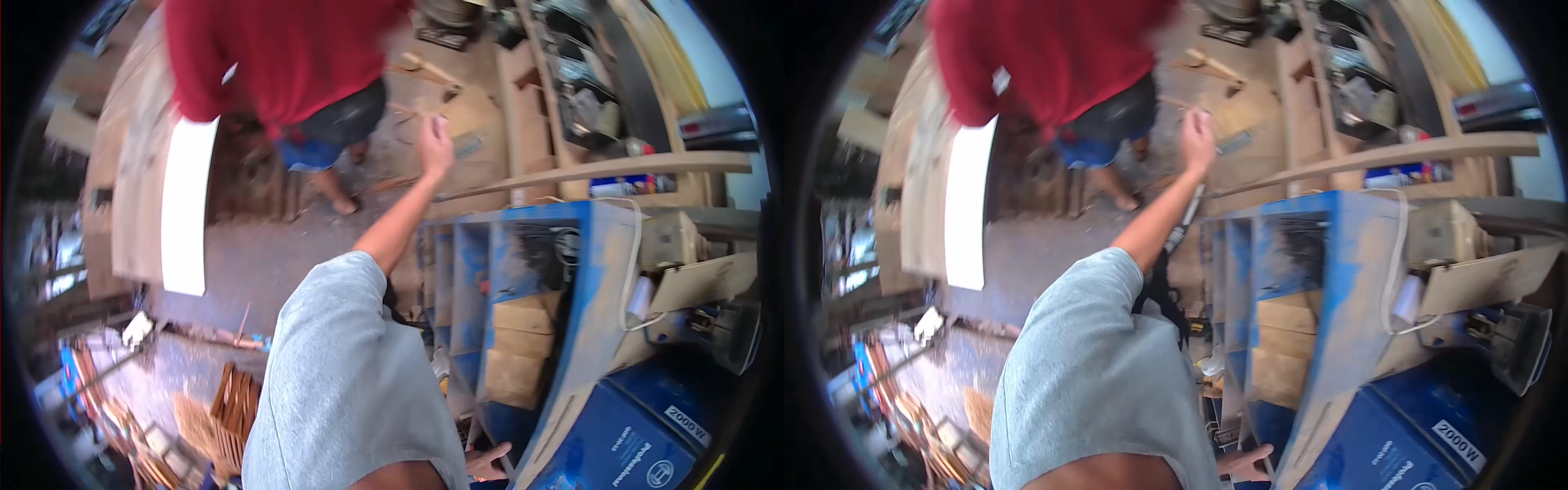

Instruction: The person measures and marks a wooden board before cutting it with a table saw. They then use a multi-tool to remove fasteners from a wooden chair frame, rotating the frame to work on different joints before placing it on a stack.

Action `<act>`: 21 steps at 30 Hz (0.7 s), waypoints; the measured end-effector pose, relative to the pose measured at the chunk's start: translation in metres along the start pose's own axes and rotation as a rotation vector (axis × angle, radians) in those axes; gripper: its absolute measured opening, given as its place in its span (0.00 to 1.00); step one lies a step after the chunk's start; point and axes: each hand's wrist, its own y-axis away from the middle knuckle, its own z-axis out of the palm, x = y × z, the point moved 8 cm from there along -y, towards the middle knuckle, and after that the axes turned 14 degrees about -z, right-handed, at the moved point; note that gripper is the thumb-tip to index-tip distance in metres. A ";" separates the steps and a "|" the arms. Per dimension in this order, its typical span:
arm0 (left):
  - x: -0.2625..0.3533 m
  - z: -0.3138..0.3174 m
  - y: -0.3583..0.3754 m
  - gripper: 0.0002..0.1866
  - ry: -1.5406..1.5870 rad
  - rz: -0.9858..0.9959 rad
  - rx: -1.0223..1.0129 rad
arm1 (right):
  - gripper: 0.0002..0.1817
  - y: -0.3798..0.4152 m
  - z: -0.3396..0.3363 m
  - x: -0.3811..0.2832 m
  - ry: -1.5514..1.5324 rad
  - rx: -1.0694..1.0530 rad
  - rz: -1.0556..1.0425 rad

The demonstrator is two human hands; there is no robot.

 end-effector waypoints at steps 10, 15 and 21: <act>0.020 -0.287 0.151 0.14 -0.458 0.060 -0.751 | 0.16 0.133 0.075 0.069 -0.466 -0.779 -0.135; 0.063 -0.412 0.170 0.14 -0.392 0.298 -0.734 | 0.20 0.212 0.180 -0.116 -0.628 -1.307 0.292; 0.137 -0.599 0.191 0.09 -0.480 0.483 -0.387 | 0.33 0.439 0.181 -0.322 -0.827 -2.404 0.311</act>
